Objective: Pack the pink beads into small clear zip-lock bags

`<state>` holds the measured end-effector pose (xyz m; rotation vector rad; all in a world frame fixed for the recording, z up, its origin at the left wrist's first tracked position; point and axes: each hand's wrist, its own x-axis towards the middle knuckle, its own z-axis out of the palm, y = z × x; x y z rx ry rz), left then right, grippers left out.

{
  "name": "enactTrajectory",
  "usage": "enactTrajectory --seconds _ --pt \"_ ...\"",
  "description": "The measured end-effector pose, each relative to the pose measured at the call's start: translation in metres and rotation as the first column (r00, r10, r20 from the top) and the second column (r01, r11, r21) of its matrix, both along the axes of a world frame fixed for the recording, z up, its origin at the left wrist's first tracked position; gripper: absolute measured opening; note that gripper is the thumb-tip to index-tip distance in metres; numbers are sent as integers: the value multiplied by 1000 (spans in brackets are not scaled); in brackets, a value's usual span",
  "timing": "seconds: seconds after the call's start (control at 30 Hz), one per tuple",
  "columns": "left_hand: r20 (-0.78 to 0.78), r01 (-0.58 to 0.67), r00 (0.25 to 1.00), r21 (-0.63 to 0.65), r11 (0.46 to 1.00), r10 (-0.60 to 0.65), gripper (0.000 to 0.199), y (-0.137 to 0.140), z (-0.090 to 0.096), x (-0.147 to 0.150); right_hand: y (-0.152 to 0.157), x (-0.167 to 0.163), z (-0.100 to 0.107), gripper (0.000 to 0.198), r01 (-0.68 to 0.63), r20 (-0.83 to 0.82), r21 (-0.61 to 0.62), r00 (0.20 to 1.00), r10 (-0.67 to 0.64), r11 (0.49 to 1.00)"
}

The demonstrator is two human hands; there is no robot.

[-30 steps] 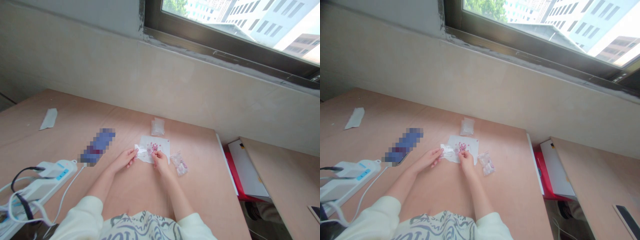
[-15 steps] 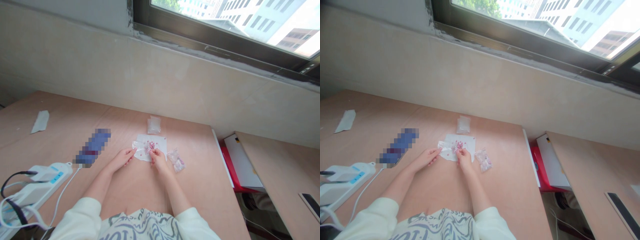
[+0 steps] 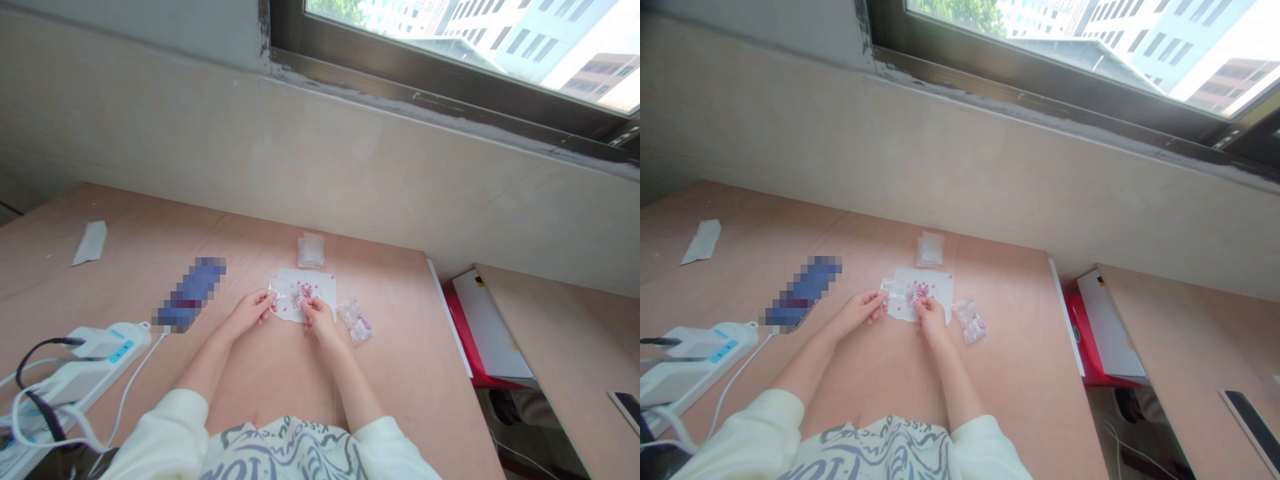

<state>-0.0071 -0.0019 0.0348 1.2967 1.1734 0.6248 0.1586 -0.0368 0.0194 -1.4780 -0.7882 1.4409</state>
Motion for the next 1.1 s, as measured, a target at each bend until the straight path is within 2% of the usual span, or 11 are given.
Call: enactTrajectory --seconds 0.17,0.3,0.47,0.67,0.73,0.9,1.1 --pt "25 -18 1000 -4 1000 18 35 2 -5 2 1 0 -3 18 -6 -7 -2 1000 6 1000" --pt "-23 -9 1000 -35 999 8 37 1 -7 7 2 -1 -3 18 -2 6 -7 1000 2 1000" --pt "-49 -58 997 -54 997 56 39 0 -8 11 2 0 -3 18 -3 6 -3 1000 3 1000" --pt "-79 72 994 -57 996 -76 40 -7 -8 22 3 0 -6 20 5 -6 -24 1000 -5 1000" --pt "-104 69 992 -61 996 -75 39 -9 -8 28 4 0 -7 21 2 -18 -27 1000 -2 1000" --pt "-93 1 996 -5 1000 -2 33 -5 -11 36 3 2 -4 20 -15 -59 -43 998 12 999" --pt "-114 0 993 79 997 9 33 -1 -6 36 1 2 2 16 -16 -76 -42 997 13 999"
